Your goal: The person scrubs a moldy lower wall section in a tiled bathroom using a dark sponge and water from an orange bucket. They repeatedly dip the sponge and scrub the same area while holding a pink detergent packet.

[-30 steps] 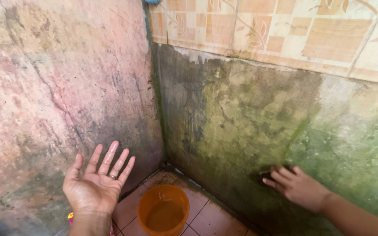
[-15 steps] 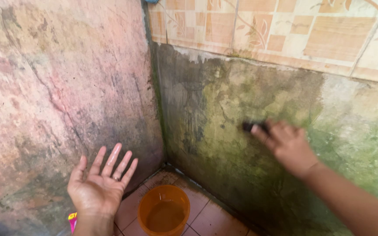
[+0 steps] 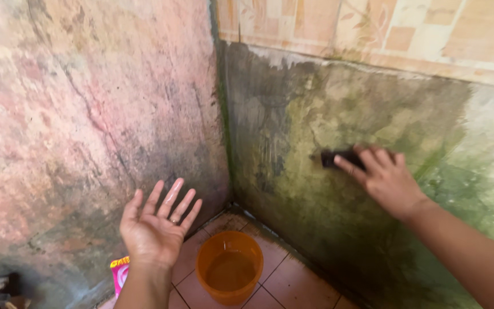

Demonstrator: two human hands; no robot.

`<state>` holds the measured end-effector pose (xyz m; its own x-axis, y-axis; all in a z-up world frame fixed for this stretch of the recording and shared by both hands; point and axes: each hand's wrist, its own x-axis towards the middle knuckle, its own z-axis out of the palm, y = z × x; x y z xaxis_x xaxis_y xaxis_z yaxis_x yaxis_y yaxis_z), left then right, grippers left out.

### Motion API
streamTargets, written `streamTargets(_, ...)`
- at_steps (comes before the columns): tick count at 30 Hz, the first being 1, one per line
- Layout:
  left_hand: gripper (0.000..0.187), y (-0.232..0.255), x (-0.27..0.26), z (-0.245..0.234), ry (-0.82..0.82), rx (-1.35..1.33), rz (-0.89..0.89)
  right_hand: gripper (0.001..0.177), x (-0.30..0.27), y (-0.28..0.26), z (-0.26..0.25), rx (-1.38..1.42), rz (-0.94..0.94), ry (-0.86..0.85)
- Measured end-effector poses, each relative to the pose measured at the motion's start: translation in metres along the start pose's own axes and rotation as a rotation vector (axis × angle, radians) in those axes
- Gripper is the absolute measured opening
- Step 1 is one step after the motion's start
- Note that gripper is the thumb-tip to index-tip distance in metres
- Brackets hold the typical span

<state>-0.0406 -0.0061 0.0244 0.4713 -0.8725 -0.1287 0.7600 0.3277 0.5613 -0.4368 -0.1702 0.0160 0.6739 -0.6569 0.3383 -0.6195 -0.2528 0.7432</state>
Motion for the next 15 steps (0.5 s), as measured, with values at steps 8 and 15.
streamTargets(8,0.068,-0.039,0.071,-0.060,0.175,0.481,-0.083,0.068,0.017,-0.021,-0.022,0.502,0.207,0.382)
streamTargets(15,0.069,-0.126,0.161,-0.195,0.538,0.975,-0.180,0.051,0.014,-0.050,-0.008,0.754,0.169,0.361)
